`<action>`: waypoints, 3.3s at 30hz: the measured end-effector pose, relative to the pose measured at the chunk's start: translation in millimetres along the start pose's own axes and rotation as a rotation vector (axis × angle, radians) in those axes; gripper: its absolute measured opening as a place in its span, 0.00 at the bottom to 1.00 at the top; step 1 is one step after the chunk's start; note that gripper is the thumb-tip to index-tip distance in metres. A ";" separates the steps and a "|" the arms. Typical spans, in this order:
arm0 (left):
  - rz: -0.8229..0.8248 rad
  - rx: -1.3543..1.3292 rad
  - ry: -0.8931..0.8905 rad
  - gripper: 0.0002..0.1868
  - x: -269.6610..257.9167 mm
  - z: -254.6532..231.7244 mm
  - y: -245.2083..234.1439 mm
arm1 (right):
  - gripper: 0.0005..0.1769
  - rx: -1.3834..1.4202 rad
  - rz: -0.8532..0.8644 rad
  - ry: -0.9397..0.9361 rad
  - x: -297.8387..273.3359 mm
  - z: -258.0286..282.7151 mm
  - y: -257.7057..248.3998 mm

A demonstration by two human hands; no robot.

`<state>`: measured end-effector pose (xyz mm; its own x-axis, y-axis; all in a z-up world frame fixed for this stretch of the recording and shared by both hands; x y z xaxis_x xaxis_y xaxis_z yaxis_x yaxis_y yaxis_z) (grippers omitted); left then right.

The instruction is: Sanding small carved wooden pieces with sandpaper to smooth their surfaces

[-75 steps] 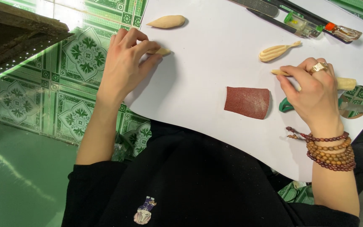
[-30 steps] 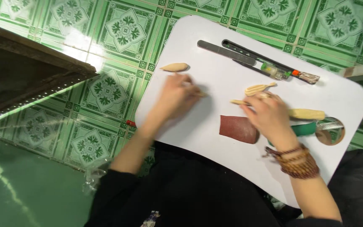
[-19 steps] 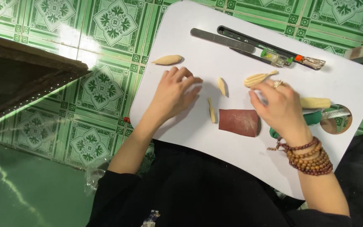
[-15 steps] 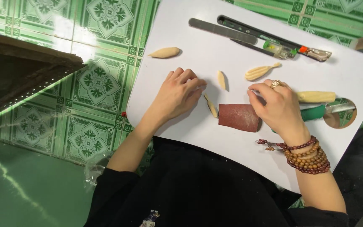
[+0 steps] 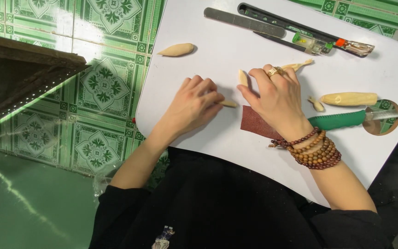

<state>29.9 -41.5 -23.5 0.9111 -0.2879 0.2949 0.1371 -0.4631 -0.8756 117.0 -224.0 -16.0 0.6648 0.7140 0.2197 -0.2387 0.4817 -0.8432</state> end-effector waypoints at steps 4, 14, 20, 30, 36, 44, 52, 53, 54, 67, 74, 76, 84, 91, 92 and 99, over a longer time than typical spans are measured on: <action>-0.002 0.119 -0.086 0.07 -14.6 38.2 -15.3 | 0.09 -0.137 -0.050 -0.073 -11.9 -12.8 -0.5; 0.193 0.282 -0.287 0.11 -46.0 93.6 -71.0 | 0.05 -0.376 0.141 0.086 -79.5 -60.2 -62.8; -0.022 0.153 -0.023 0.02 -0.8 55.8 -27.3 | 0.09 -0.318 0.199 -0.022 -33.1 -19.1 -21.7; -0.051 0.224 -0.089 0.10 21.6 30.9 -63.0 | 0.09 -0.069 -0.038 -0.071 -20.1 -12.4 -40.7; -0.067 0.197 -0.031 0.12 3.9 20.2 -13.4 | 0.10 -0.042 -0.028 -0.100 -27.9 -9.9 -20.5; -0.038 0.154 -0.275 0.24 11.3 3.8 4.1 | 0.07 -0.022 -0.036 -0.102 -22.3 -3.1 -7.5; -0.047 0.285 -0.301 0.13 17.0 12.1 14.0 | 0.04 -0.013 -0.051 -0.070 -23.5 -6.1 -7.7; -0.070 0.312 -0.296 0.10 17.1 12.6 12.1 | 0.04 -0.011 -0.054 -0.069 -23.6 -6.1 -7.6; -0.069 0.312 -0.298 0.10 15.8 15.9 10.2 | 0.04 -0.009 -0.051 -0.071 -22.7 -2.9 -7.4; 0.016 0.264 -0.186 0.08 2.3 45.2 -8.4 | 0.07 -0.218 0.012 -0.042 -28.2 -6.4 -18.1; 0.044 0.238 -0.208 0.08 -17.4 66.2 -38.8 | 0.07 -0.310 0.136 0.053 -64.0 -41.6 -48.0; 0.045 0.235 -0.196 0.09 -14.2 62.6 -37.1 | 0.06 -0.287 0.139 0.038 -60.0 -37.5 -45.6; 0.069 0.175 -0.123 0.05 12.2 37.1 -0.2 | 0.06 -0.237 0.138 -0.055 -32.5 -16.0 -12.6; 0.062 0.234 -0.034 0.11 27.0 22.5 34.5 | 0.05 -0.114 0.165 -0.135 -11.3 10.3 2.2; 0.071 0.243 -0.044 0.12 27.5 22.8 35.1 | 0.06 -0.107 0.160 -0.117 -11.5 10.1 2.5; 0.024 0.235 -0.040 0.11 23.5 25.3 28.4 | 0.04 -0.145 0.150 -0.097 -17.7 5.4 1.6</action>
<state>65.0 -40.2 -51.1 0.9292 -0.2615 0.2613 0.1971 -0.2475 -0.9486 101.0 -233.1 -18.5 0.5564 0.8211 0.1273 -0.2207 0.2937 -0.9301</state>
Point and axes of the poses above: each hand's wrist, its own x-axis towards the middle knuckle, its own y-axis out of the palm, z = x × y, the point moved 5 cm from there along x, towards the middle knuckle, and after that the axes turned 8 degrees about x, right-handed, at the moved point
